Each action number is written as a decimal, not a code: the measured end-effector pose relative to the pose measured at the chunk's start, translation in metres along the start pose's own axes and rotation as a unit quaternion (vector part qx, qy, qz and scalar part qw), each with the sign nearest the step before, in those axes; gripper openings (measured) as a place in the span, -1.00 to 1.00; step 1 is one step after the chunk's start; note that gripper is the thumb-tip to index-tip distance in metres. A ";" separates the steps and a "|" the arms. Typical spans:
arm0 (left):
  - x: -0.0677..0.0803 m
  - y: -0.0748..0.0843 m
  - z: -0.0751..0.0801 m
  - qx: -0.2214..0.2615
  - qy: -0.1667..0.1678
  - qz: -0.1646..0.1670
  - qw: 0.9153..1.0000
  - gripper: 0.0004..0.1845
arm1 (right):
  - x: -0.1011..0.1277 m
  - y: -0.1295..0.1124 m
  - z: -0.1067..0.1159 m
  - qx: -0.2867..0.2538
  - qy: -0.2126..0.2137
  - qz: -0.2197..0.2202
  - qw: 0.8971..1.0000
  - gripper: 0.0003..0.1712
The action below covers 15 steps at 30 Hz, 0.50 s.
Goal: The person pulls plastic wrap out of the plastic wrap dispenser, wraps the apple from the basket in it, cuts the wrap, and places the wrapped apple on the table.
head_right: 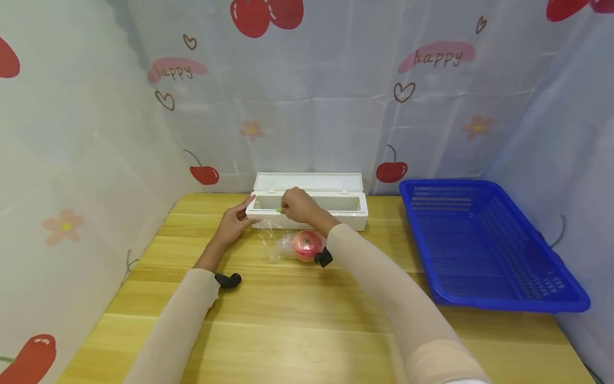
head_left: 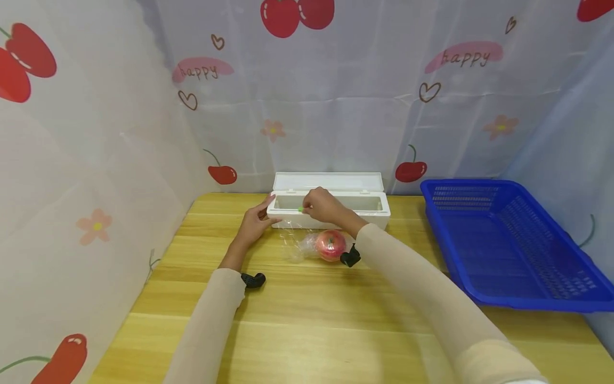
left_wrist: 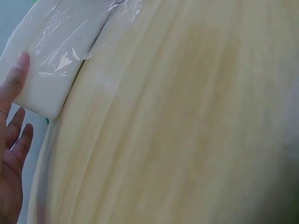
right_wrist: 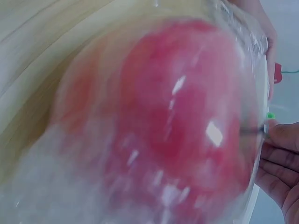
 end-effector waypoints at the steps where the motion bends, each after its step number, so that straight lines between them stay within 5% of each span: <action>1: 0.000 0.000 0.001 -0.002 0.002 0.001 1.000 -0.22 | 0.004 0.003 0.001 -0.003 0.000 -0.002 1.000 -0.87; 15: 0.000 0.003 -0.002 -0.008 -0.001 -0.014 1.000 -0.23 | 0.047 0.035 0.010 -0.018 0.012 -0.013 1.000 -0.91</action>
Point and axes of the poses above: each hand's wrist, its own x-axis away from the middle knuckle, its own z-axis out of the back of the hand, y = z × x, the point moved 6 cm from there along -x, towards the middle knuckle, and after that the axes turned 10 degrees about -y, right-handed, at the moved point
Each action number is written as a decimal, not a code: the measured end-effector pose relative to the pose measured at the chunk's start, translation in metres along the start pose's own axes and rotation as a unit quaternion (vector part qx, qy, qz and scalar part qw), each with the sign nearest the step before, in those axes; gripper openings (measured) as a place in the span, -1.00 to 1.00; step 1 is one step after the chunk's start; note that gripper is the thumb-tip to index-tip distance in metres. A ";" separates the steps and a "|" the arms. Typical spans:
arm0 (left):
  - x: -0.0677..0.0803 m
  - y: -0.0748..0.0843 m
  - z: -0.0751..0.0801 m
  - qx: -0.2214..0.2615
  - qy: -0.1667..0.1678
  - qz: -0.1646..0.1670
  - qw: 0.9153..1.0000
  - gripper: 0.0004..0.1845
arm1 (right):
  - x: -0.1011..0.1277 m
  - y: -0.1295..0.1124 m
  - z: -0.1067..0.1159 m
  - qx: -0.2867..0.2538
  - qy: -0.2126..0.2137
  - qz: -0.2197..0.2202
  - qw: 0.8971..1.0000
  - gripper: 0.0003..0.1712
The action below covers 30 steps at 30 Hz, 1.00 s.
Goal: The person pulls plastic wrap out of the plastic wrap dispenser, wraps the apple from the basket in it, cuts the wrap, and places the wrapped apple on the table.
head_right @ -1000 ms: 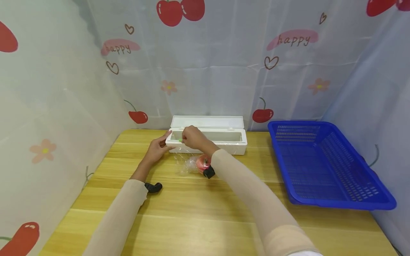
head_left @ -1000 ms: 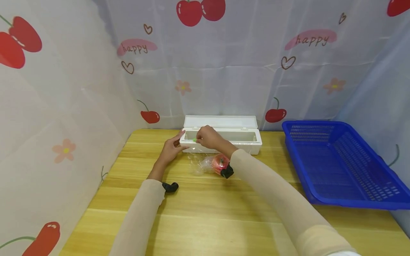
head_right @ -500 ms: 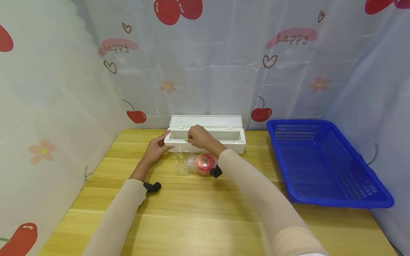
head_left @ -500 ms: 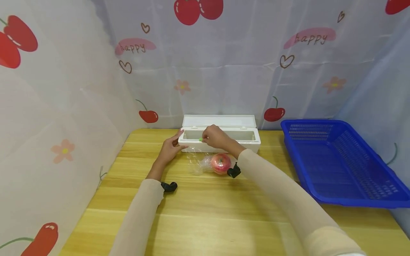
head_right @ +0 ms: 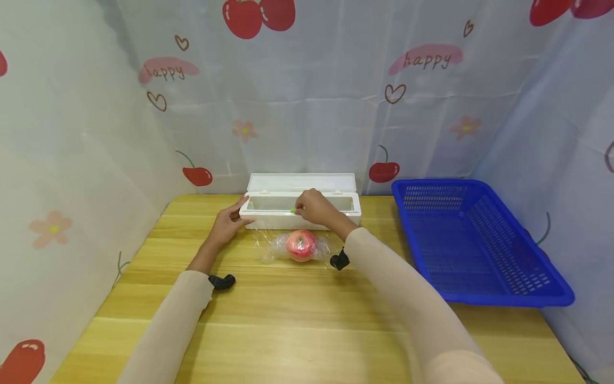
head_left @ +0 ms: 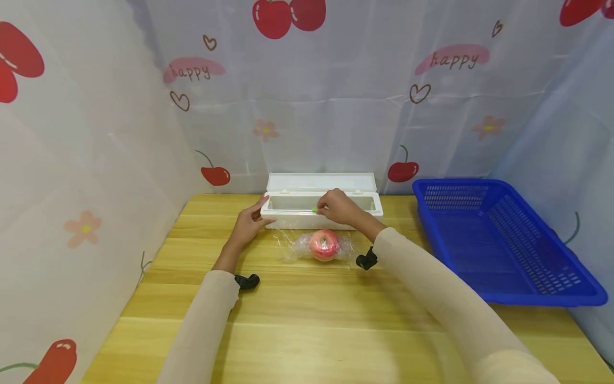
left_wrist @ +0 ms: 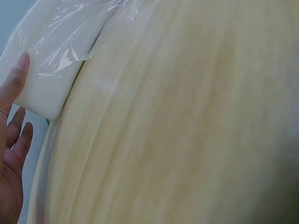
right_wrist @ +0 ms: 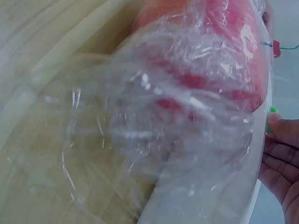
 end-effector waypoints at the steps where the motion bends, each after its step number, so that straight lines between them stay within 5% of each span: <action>1: 0.000 0.001 0.000 0.001 -0.001 0.000 1.000 -0.23 | 0.002 0.000 0.000 -0.001 -0.002 0.000 1.000 -0.90; 14: 0.008 0.037 -0.003 -0.013 -0.009 0.004 1.000 -0.26 | 0.019 0.012 0.008 0.001 -0.011 0.000 1.000 -0.91; 27: 0.006 0.035 0.000 -0.006 0.001 0.002 1.000 -0.26 | 0.057 0.045 0.019 -0.002 0.019 -0.019 1.000 -0.93; 30: 0.003 0.020 -0.001 0.003 0.007 -0.002 1.000 -0.25 | 0.064 0.051 0.021 0.000 0.019 -0.017 1.000 -0.93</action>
Point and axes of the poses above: each hand's wrist, its own x-axis away from the middle knuckle, its own z-axis out of the back of the hand, y = z × x, the point moved 6 cm from there along -x, towards the middle knuckle, and after that the axes turned 10 degrees about -y, right-handed, at the moved point
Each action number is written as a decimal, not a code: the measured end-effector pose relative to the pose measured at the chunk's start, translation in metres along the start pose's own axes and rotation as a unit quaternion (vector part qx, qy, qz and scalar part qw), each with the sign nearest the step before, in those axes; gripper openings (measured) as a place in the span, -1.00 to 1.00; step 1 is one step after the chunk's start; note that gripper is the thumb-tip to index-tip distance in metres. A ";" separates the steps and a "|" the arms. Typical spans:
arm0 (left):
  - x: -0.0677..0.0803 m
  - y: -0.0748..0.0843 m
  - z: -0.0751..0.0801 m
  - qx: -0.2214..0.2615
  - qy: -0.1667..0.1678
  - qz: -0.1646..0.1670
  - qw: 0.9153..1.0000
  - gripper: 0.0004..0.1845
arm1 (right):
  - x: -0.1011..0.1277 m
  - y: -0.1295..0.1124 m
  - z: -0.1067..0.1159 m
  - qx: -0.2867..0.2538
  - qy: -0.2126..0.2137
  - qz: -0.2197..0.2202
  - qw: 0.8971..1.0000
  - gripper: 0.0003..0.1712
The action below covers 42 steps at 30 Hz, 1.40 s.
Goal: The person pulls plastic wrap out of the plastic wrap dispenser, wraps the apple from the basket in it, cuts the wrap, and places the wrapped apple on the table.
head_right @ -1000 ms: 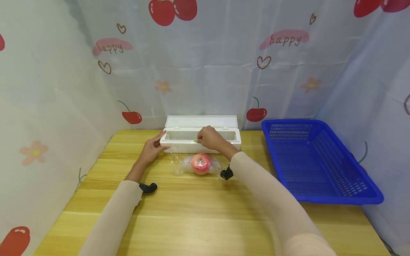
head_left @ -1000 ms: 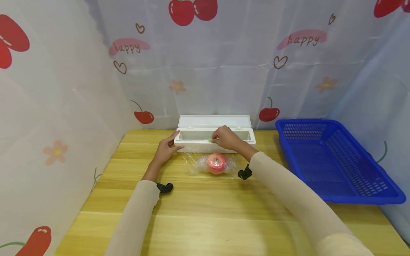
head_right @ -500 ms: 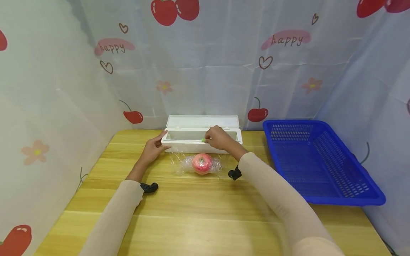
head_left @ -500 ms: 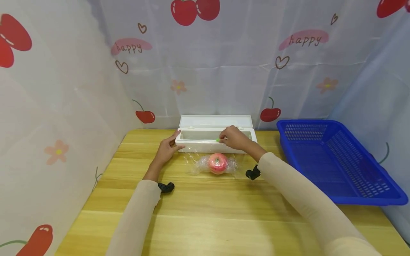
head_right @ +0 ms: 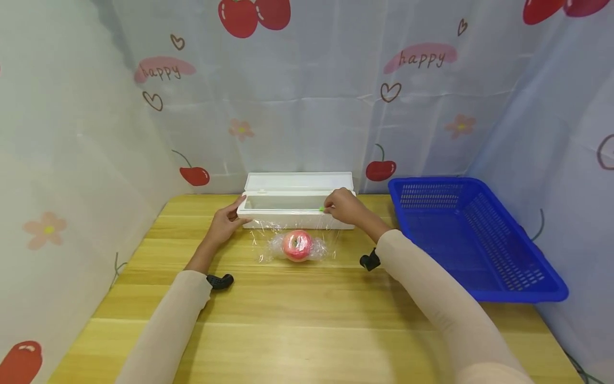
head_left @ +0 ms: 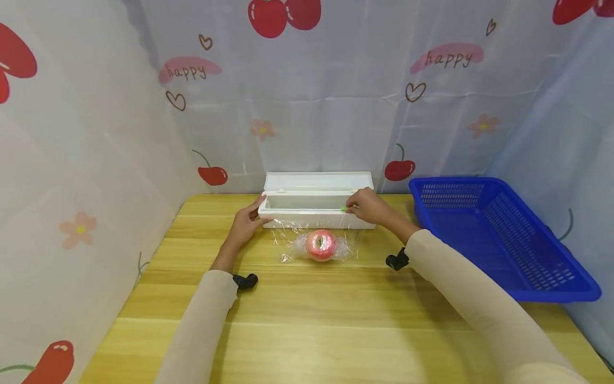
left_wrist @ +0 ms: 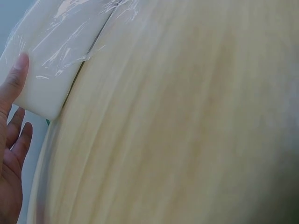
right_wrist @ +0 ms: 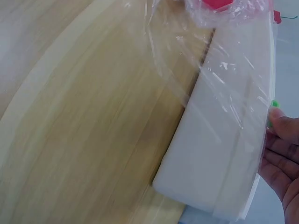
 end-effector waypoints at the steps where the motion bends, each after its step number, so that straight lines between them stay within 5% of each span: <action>1: -0.001 -0.005 0.000 0.000 0.002 0.000 1.000 -0.25 | 0.002 0.002 0.000 0.003 0.000 0.002 1.000 -0.92; 7: -0.002 -0.019 -0.003 0.000 0.010 0.004 1.000 -0.24 | 0.008 0.006 0.004 0.009 0.007 0.017 1.000 -0.84; 13: -0.005 -0.002 -0.007 0.003 -0.002 -0.009 1.000 -0.25 | 0.016 0.008 0.009 0.002 -0.006 0.019 1.000 -0.71; 21: 0.000 0.018 -0.003 -0.003 -0.012 0.005 1.000 -0.25 | 0.036 0.026 0.019 0.019 0.010 -0.037 0.999 -0.83; 42: 0.000 0.004 -0.004 0.003 -0.003 0.002 1.000 -0.23 | 0.052 0.037 0.031 0.039 0.017 -0.072 0.997 -0.96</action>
Point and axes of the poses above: each hand's wrist, its own x-axis away from the middle knuckle, its own z-axis out of the back of the hand, y = z × x, the point moved 6 cm from there along -x, towards the middle knuckle, and after that the axes turned 10 degrees about -y, right-handed, at the moved point
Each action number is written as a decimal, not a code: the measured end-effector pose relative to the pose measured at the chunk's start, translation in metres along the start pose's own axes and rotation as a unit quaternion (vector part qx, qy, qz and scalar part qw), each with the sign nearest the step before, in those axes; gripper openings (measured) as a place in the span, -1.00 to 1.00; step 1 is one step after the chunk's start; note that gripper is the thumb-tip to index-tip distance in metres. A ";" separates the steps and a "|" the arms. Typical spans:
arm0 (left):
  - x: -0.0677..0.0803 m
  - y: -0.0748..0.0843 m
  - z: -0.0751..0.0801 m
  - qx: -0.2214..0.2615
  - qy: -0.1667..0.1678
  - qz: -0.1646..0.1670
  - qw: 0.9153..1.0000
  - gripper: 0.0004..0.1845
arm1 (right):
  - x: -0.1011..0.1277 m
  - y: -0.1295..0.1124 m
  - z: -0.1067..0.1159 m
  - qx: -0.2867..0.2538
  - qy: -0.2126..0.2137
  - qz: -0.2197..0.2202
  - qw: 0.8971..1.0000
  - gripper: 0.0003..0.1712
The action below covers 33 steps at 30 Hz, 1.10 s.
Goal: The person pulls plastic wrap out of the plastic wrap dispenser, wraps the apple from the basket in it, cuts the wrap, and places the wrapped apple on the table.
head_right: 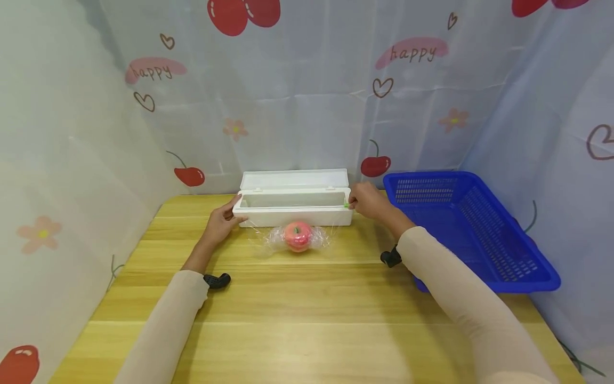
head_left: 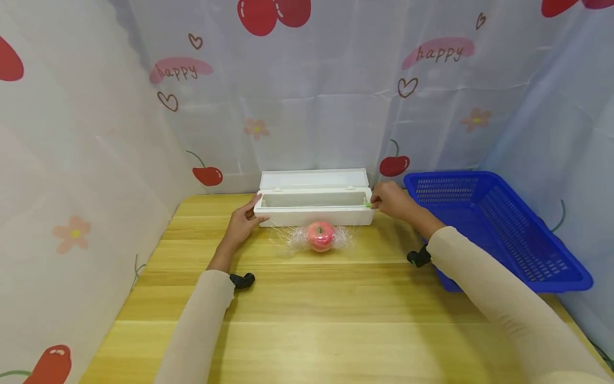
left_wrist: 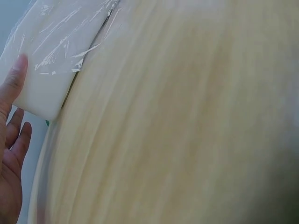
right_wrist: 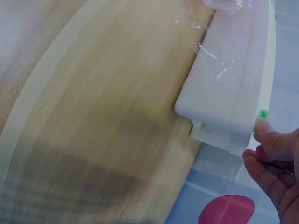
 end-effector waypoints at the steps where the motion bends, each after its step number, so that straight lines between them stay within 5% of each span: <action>1: 0.000 0.001 0.001 0.001 -0.001 -0.001 1.000 -0.23 | -0.001 0.000 0.000 -0.002 -0.004 -0.004 1.000 -0.95; 10: 0.003 0.007 0.001 0.016 -0.011 0.004 1.000 -0.23 | 0.002 0.000 -0.004 -0.025 -0.006 -0.067 0.997 -0.92; 24: 0.003 0.015 0.000 -0.024 -0.012 0.022 0.999 -0.23 | 0.009 -0.008 0.001 -0.032 -0.010 -0.137 0.990 -0.78; 33: 0.007 0.019 0.000 -0.043 -0.014 0.025 0.999 -0.21 | 0.021 -0.020 -0.003 -0.115 0.070 -0.159 0.978 -0.77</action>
Point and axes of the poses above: each hand's wrist, its own x-axis away from the middle knuckle, its own z-axis out of the back of the hand, y = z × x, the point moved 6 cm from there along -x, towards the middle knuckle, and after that the axes turned 10 degrees about -y, right-handed, at the moved point
